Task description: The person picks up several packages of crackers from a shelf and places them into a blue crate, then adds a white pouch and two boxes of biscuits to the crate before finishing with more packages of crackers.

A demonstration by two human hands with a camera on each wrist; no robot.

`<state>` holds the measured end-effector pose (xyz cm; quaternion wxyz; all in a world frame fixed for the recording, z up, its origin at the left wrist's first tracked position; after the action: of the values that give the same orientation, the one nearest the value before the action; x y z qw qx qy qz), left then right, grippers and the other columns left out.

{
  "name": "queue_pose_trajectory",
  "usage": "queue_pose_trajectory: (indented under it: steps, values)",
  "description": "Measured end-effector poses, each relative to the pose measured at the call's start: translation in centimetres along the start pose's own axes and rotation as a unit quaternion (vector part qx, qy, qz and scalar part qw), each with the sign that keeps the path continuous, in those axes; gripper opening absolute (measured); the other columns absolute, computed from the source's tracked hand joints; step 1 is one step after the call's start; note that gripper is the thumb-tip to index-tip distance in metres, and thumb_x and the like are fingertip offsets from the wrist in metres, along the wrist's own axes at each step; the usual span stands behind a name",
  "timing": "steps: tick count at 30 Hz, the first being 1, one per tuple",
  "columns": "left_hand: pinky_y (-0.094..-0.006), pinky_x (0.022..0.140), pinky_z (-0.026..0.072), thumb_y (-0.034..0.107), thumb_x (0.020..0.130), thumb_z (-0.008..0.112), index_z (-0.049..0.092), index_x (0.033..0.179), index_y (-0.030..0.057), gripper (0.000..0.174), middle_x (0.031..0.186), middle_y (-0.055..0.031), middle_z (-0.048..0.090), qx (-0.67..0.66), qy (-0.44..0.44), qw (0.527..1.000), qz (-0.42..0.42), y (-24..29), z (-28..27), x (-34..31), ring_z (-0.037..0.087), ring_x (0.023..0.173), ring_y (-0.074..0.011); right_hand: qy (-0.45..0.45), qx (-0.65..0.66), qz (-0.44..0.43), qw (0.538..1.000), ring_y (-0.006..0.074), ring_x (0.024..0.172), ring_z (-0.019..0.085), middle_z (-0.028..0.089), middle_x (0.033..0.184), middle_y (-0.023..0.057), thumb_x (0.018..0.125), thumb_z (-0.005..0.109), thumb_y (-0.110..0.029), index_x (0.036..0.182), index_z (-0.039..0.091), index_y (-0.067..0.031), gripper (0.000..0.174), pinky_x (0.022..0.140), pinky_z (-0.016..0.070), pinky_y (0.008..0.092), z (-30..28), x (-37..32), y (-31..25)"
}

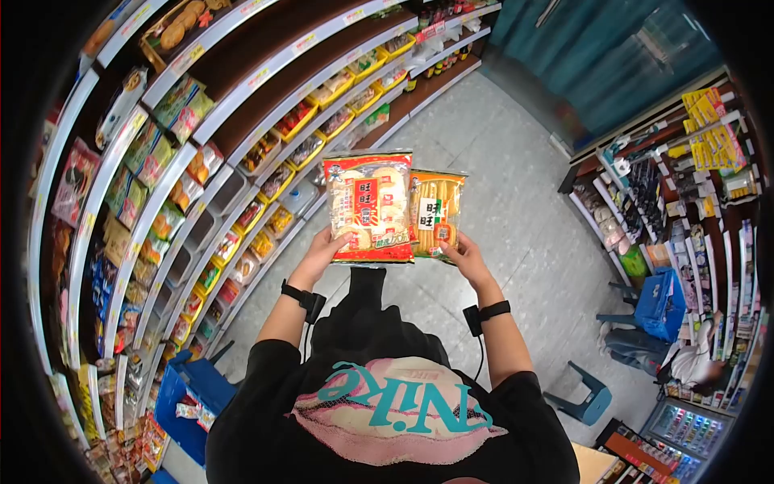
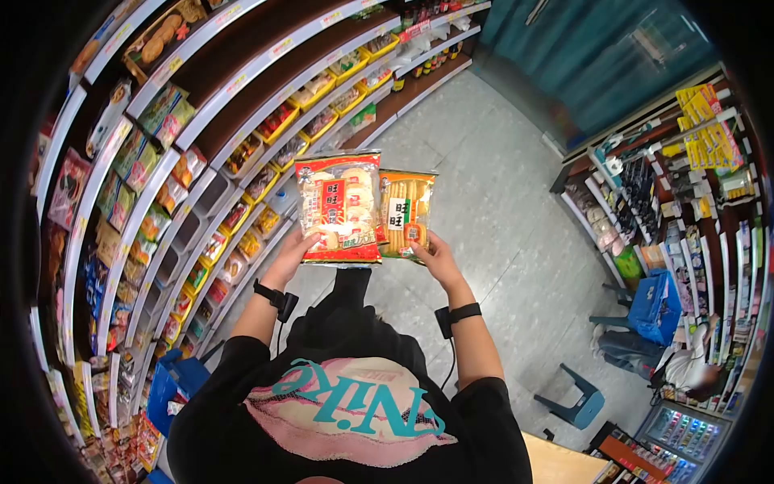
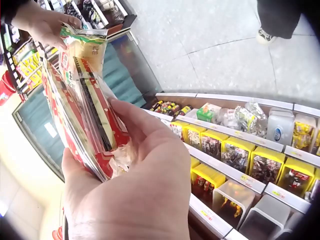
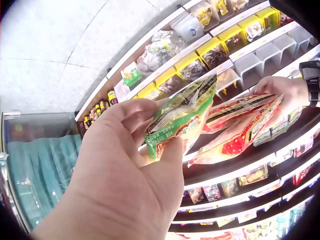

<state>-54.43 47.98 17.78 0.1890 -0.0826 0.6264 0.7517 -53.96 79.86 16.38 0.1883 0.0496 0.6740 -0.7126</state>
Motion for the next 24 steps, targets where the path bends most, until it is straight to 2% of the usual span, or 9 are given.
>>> queue_pose_trajectory:
  steps: [3,5,10,12,13,16,24]
  values:
    - [-0.0288,0.092,0.0436,0.024,0.087,0.066,0.047,0.125,-0.0038,0.051,0.118,-0.0094,0.059,0.009,-0.006,1.0,-0.029,-1.8,0.4,-4.4,0.057,0.104,-0.0138,-0.005,0.029,0.006,1.0,0.0103,0.1,0.056,0.06,0.113,0.0039,0.091,0.06,-0.015,0.127,0.049,-0.0003,0.04,0.087,0.0466,0.0266,1.0,-4.6,2.5]
    - [-0.0287,0.092,0.0435,0.023,0.086,0.067,0.048,0.125,-0.0036,0.052,0.117,-0.009,0.059,0.032,-0.02,0.999,-0.026,-2.1,0.6,-6.8,0.057,0.104,-0.0136,0.013,0.008,0.015,1.0,0.0101,0.1,0.056,0.06,0.114,0.0041,0.091,0.059,-0.016,0.127,0.049,-0.0004,0.04,0.088,0.0461,0.0269,1.6,-6.7,3.0]
    - [-0.0286,0.093,0.0429,0.022,0.084,0.069,0.048,0.124,-0.0038,0.052,0.117,-0.0088,0.059,0.03,-0.008,1.0,0.005,-2.2,-0.5,-13.0,0.056,0.105,-0.013,-0.013,0.005,0.011,1.0,0.0105,0.102,0.055,0.06,0.115,0.0044,0.092,0.059,-0.015,0.126,0.049,-0.0003,0.039,0.089,0.0452,0.0271,4.8,-10.7,3.5]
    - [-0.0283,0.092,0.0429,0.022,0.084,0.069,0.048,0.124,-0.0037,0.052,0.117,-0.0086,0.059,0.034,-0.007,0.999,0.012,-2.0,-1.5,-15.4,0.056,0.105,-0.013,-0.003,0.006,-0.041,0.999,0.0093,0.1,0.055,0.061,0.111,0.002,0.092,0.06,-0.021,0.124,0.052,-0.0023,0.038,0.088,0.0441,0.0272,6.1,-12.0,3.3]
    - [-0.0281,0.092,0.0429,0.022,0.084,0.069,0.048,0.123,-0.0037,0.051,0.117,-0.0085,0.059,0.037,-0.013,0.999,0.02,-2.1,-2.1,-16.6,0.056,0.105,-0.0129,-0.007,0.006,-0.039,0.999,0.0093,0.1,0.055,0.061,0.111,0.002,0.092,0.06,-0.021,0.124,0.052,-0.0023,0.038,0.088,0.0441,0.0272,6.8,-12.6,3.5]
    - [-0.0282,0.091,0.0439,0.02,0.083,0.07,0.049,0.122,-0.0039,0.051,0.116,-0.008,0.06,0.04,0.007,0.999,0.036,-2.5,-4.6,-20.4,0.056,0.104,-0.0123,-0.011,0.005,-0.038,0.999,0.0105,0.101,0.055,0.06,0.114,0.0048,0.092,0.058,-0.014,0.125,0.049,0.001,0.037,0.088,0.045,0.0268,9.5,-14.5,3.1]
    - [-0.0267,0.089,0.0448,0.015,0.081,0.072,0.05,0.121,-0.0043,0.05,0.115,-0.007,0.06,0.06,0.043,0.996,0.054,-4.9,-13.8,-31.5,0.056,0.101,-0.0108,0.008,-0.01,-0.035,0.999,0.0107,0.098,0.057,0.062,0.11,0.0044,0.091,0.061,-0.019,0.122,0.052,-0.0001,0.038,0.085,0.0458,0.0264,19.6,-19.7,5.6]
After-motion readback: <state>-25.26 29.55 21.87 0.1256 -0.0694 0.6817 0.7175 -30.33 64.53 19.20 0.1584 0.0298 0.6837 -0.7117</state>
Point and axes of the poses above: each hand's wrist, its own x-axis towards the middle knuckle, its own z-axis out of the palm, y = z × x, the point moved 4 cm from there along x, towards the middle knuckle
